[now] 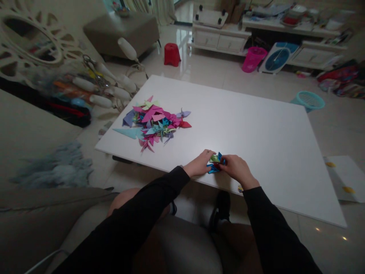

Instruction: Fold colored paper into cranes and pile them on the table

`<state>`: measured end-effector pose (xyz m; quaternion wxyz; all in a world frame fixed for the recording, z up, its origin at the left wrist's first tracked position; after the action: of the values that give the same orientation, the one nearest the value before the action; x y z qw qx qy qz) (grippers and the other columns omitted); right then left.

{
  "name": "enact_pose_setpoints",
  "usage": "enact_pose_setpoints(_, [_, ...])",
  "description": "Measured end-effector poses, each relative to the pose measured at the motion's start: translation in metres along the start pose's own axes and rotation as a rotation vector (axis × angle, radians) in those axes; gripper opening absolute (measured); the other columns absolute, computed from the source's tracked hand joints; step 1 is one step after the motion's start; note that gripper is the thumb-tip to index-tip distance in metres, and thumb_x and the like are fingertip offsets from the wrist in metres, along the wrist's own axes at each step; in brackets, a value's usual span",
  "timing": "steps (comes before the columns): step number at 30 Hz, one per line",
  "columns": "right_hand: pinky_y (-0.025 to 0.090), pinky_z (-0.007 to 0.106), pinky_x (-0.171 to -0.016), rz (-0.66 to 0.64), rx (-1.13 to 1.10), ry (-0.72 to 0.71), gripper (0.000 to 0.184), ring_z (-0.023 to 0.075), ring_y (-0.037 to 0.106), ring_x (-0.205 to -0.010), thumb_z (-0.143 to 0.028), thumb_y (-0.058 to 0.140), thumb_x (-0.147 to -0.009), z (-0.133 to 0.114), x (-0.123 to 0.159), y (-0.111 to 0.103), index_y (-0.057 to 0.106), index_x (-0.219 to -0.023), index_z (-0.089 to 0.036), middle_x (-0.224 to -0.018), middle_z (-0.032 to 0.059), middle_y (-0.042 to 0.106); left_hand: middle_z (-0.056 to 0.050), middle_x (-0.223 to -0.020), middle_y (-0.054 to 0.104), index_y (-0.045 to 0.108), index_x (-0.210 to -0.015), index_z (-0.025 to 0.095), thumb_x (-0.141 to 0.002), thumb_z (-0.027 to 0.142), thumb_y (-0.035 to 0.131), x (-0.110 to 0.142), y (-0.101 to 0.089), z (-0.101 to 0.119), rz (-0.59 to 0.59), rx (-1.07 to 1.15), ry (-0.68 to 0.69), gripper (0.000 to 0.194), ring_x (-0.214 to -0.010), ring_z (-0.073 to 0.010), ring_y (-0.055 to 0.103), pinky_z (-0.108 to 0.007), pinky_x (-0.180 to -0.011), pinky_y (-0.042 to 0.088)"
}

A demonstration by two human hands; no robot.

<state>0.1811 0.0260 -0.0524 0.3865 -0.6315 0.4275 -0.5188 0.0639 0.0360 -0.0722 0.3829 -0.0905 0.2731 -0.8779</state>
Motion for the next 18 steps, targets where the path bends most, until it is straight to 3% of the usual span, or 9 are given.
enact_pose_setpoints(7, [0.024,0.028,-0.058,0.040,-0.036,-0.007,0.020,0.0182,0.060,-0.069,-0.042,0.067,-0.087,-0.001,0.000,-0.002,0.073,-0.082,-0.023,-0.078,0.0051,0.072,-0.015,-0.131,0.054,0.050,-0.135,0.016,-0.080,0.013,0.065,-0.001,-0.024,-0.004,0.100,-0.044,-0.030,0.057,-0.127,-0.0282,0.055,-0.047,-0.111,0.047])
enact_pose_setpoints(10, [0.024,0.028,-0.057,0.059,-0.082,-0.010,0.022,0.0171,0.058,-0.067,-0.044,0.067,-0.087,0.000,0.001,-0.004,0.072,-0.078,-0.024,-0.077,0.0042,0.071,-0.014,-0.129,0.057,0.053,-0.131,0.017,-0.080,0.011,0.063,-0.005,-0.054,-0.008,0.214,-0.033,-0.064,0.052,-0.115,-0.0250,0.061,-0.044,-0.102,0.052])
enact_pose_setpoints(12, [0.025,0.027,-0.057,0.071,-0.104,-0.013,0.023,0.0172,0.059,-0.067,-0.045,0.067,-0.086,0.000,0.001,-0.006,0.072,-0.077,-0.024,-0.077,0.0040,0.071,-0.013,-0.126,0.060,0.054,-0.126,0.019,-0.080,0.011,0.062,-0.003,-0.094,-0.016,0.374,0.026,-0.120,0.047,-0.105,-0.0218,0.064,-0.040,-0.093,0.056])
enact_pose_setpoints(14, [0.026,0.027,-0.058,0.073,-0.119,-0.013,0.022,0.0179,0.060,-0.069,-0.044,0.067,-0.086,0.002,0.001,-0.008,0.072,-0.078,-0.024,-0.078,0.0040,0.071,-0.011,-0.120,0.064,0.054,-0.120,0.019,-0.080,0.011,0.062,0.009,-0.148,-0.032,0.598,0.103,-0.188,0.041,-0.100,-0.0198,0.065,-0.036,-0.087,0.056])
enact_pose_setpoints(18, [0.030,0.027,-0.060,0.095,-0.130,-0.025,0.019,0.0194,0.063,-0.073,-0.040,0.064,-0.087,0.006,0.004,-0.016,0.073,-0.082,-0.024,-0.082,0.0050,0.073,-0.008,-0.105,0.065,0.055,-0.105,0.018,-0.074,0.013,0.064,0.074,-0.259,-0.086,1.090,0.156,-0.395,0.033,-0.099,-0.0202,0.064,-0.033,-0.086,0.055])
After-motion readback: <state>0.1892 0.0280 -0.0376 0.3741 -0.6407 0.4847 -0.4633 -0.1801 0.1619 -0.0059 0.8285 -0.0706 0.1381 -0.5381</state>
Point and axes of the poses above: each hand's wrist, its own x-axis away from the middle knuckle, its own y-axis out of the palm, z = x × y, the point moved 10 cm from there along -x, towards the middle knuckle
